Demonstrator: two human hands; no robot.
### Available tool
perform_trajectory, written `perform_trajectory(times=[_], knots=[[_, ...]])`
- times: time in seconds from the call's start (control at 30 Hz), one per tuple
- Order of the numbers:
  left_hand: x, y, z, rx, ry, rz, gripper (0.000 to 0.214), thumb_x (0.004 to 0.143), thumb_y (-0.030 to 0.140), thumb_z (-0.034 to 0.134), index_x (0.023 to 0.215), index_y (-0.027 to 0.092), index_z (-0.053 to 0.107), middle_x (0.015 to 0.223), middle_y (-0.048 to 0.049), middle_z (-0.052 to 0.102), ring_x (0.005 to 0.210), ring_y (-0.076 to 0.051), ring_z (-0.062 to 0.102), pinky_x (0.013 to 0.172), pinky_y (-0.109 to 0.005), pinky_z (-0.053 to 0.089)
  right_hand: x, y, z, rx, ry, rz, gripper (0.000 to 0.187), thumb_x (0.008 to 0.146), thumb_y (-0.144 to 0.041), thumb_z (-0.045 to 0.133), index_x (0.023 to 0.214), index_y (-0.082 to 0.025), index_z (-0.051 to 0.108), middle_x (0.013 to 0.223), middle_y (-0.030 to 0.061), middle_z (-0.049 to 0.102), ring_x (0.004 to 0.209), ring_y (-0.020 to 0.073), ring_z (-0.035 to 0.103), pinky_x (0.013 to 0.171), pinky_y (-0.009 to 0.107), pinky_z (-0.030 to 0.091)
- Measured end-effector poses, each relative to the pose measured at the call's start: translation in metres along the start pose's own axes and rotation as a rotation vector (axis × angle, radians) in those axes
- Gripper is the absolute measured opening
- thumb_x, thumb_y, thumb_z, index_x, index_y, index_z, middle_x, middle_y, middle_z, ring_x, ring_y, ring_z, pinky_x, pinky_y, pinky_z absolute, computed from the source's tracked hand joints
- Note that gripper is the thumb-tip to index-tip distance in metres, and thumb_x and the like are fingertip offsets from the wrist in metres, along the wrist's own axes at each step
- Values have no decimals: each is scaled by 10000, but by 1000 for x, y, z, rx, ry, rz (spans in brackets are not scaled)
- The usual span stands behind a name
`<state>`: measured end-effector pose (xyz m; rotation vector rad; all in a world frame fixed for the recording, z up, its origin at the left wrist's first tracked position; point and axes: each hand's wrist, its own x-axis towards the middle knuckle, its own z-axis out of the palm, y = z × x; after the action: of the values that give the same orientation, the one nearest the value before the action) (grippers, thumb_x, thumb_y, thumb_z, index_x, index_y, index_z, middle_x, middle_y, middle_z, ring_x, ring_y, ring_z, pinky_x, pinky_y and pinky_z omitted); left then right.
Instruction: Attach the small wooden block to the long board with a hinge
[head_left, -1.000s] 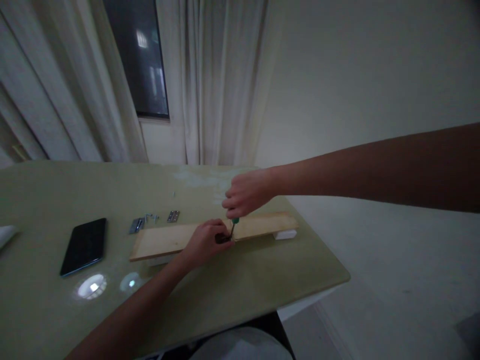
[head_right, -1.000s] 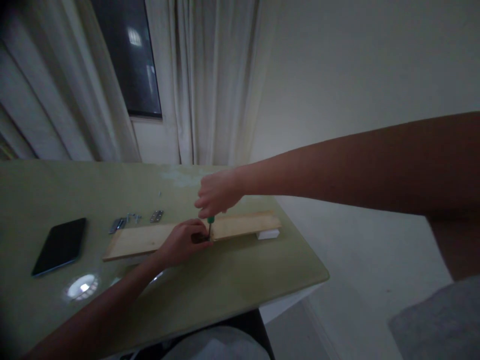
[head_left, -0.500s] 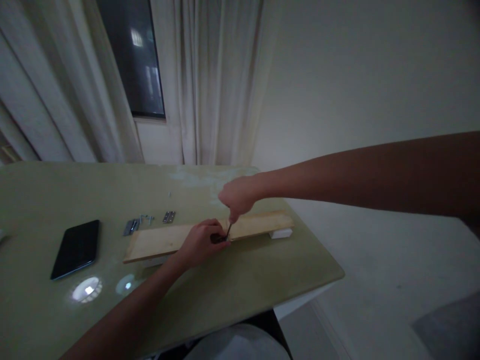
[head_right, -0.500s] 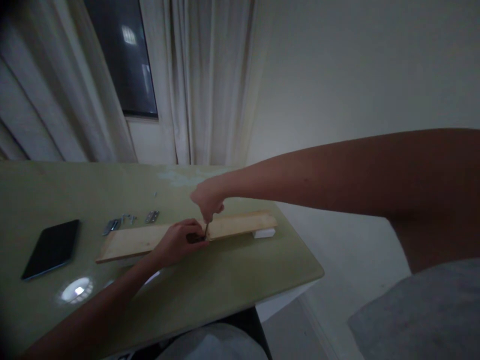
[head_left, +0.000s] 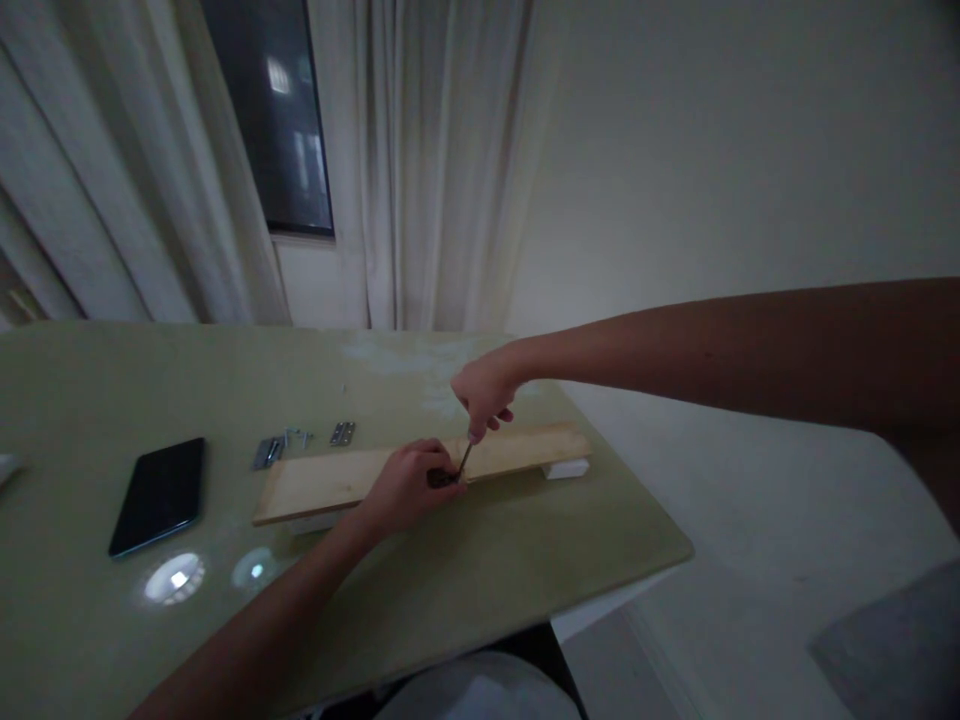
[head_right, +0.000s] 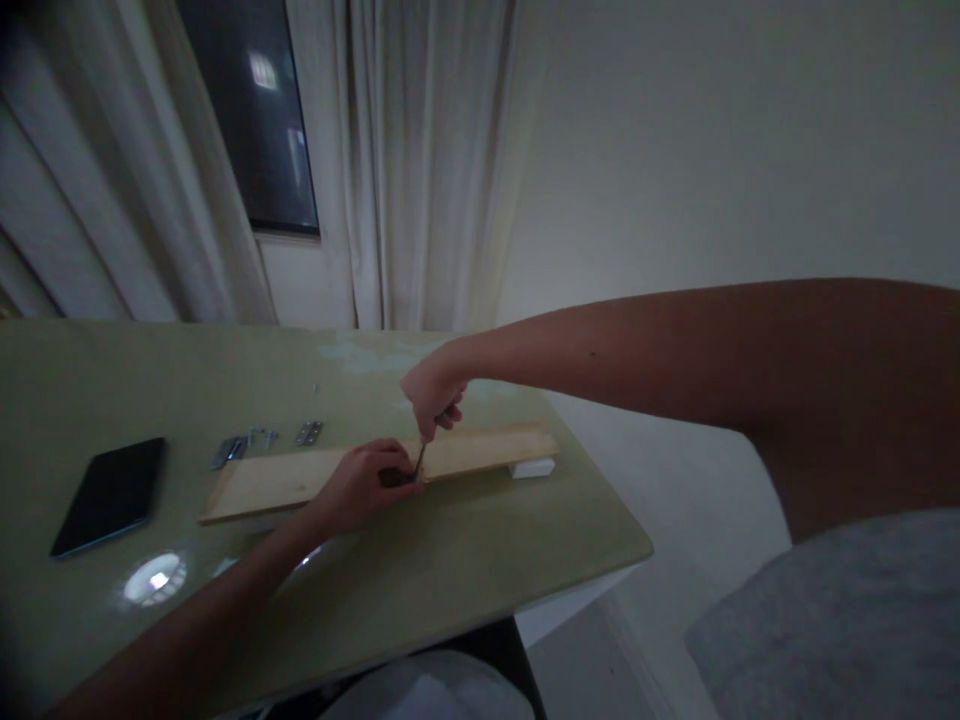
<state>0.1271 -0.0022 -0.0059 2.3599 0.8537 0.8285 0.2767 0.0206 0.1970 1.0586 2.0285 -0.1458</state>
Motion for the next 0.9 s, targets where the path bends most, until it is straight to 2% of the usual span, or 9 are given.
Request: perform_trajectory(times=[0.17, 0.23, 0.4, 0.47, 0.53, 0.63, 0.73, 0.83, 0.9], knots=[[-1, 0, 0, 11, 9, -2, 78, 848, 261, 824, 817, 205, 779, 895, -31, 720, 803, -175, 656, 734, -271, 443, -11, -7, 9, -370, 319, -309, 85, 922, -240, 719, 941, -198, 790, 952, 84, 786, 1020, 258, 724, 819, 355, 482], [-1, -1, 1, 6, 17, -6, 76, 849, 264, 824, 816, 209, 784, 896, -29, 725, 792, -172, 657, 734, -273, 444, -11, -11, 9, -450, 359, -365, 76, 903, -207, 722, 925, -214, 795, 957, 79, 786, 1038, 263, 718, 840, 365, 483], [0, -1, 1, -26, 0, -7, 120, 859, 306, 815, 799, 206, 788, 895, -36, 722, 765, -163, 645, 715, -271, 455, 4, -13, -1, -88, 86, -9, 329, 867, -439, 792, 913, -113, 803, 810, 78, 763, 775, 227, 718, 726, 339, 505], [1, 0, 1, -23, 3, -8, 116, 864, 309, 807, 810, 207, 793, 898, -39, 724, 758, -161, 645, 711, -270, 458, 4, -13, -2, -6, 1, 44, 379, 897, -471, 759, 910, -94, 803, 779, 73, 757, 726, 206, 705, 705, 328, 505], [1, 1, 0, -16, 10, 0, 99, 862, 294, 808, 816, 207, 795, 894, -40, 729, 775, -168, 653, 724, -272, 461, -2, -15, 2, -135, 83, -6, 329, 889, -447, 778, 922, -122, 805, 803, 78, 767, 785, 226, 716, 722, 338, 501], [0, 2, 0, 4, 26, 3, 74, 846, 269, 824, 817, 207, 797, 893, -37, 742, 792, -176, 666, 740, -273, 460, -12, -21, 12, -466, 296, -272, 79, 904, -282, 750, 911, -222, 802, 858, 66, 780, 949, 266, 721, 783, 367, 488], [0, 0, 1, 6, 41, -22, 61, 829, 256, 844, 830, 207, 807, 898, -35, 747, 776, -172, 671, 734, -272, 462, -12, -23, 15, -574, 344, -429, 170, 939, -171, 656, 885, -251, 796, 873, 57, 778, 1001, 264, 712, 815, 380, 475], [0, -2, 3, -13, 21, -11, 78, 846, 289, 834, 836, 214, 814, 911, -38, 744, 776, -170, 669, 728, -272, 467, 0, -15, 9, -418, 259, -267, 111, 902, -296, 748, 934, -205, 803, 872, 65, 767, 940, 261, 709, 798, 370, 476], [0, -5, 4, -16, 11, 6, 107, 865, 324, 817, 840, 219, 816, 918, -43, 743, 786, -173, 671, 731, -276, 473, 8, -5, 4, -216, 104, -102, 299, 900, -443, 755, 942, -152, 805, 822, 66, 749, 830, 235, 703, 750, 350, 480]])
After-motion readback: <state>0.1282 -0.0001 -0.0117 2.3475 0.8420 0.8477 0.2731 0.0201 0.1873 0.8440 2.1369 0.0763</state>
